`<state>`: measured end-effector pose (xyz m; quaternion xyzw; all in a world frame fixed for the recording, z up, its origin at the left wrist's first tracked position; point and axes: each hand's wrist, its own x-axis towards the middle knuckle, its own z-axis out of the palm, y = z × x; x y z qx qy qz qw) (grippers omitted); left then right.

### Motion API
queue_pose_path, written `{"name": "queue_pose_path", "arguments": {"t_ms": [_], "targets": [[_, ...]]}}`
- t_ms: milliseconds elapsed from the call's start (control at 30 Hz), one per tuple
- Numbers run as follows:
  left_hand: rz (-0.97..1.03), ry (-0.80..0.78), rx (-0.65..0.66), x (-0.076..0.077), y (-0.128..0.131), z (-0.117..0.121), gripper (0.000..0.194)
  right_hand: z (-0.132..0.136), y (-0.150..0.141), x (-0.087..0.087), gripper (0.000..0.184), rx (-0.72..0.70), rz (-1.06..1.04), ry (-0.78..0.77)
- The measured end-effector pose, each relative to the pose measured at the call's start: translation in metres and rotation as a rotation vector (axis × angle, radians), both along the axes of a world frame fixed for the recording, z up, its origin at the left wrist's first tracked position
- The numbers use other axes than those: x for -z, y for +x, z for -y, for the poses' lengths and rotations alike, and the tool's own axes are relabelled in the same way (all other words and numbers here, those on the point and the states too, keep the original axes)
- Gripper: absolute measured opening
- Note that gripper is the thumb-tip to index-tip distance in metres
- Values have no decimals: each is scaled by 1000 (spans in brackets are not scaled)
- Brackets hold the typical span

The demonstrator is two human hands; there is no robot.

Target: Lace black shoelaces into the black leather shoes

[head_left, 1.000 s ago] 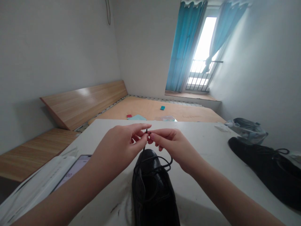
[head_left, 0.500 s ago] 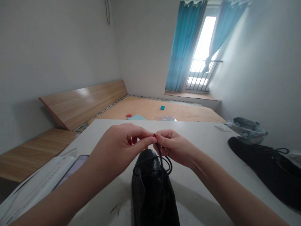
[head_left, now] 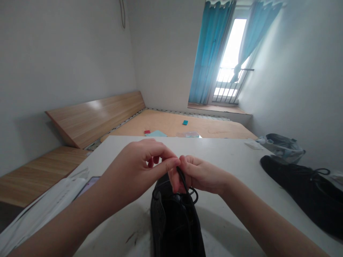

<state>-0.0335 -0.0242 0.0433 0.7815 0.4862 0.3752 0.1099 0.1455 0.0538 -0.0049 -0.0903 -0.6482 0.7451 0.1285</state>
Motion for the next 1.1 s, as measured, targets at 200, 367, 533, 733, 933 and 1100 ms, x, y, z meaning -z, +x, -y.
{"name": "queue_pose_path", "arguments": {"t_ms": [200,367,533,733,933,1100], "targets": [[-106,47,-75,-1,-6,-2,21,8,1,-15,34,79,27,66],[-141,-14,-112,-1,-5,-3,28,18,4,-27,33,242,213,396],[-229,-79,-125,-2,-6,-4,35,23,5,-33,32,354,279,594],[-254,-108,-86,0,-3,-3,36,18,3,-30,33,446,236,695],[-237,-83,-62,0,-6,-5,29,17,3,-28,32,460,241,581],[-166,-44,-71,-2,-3,-4,32,16,10,-34,27,16,141,-118]]}}
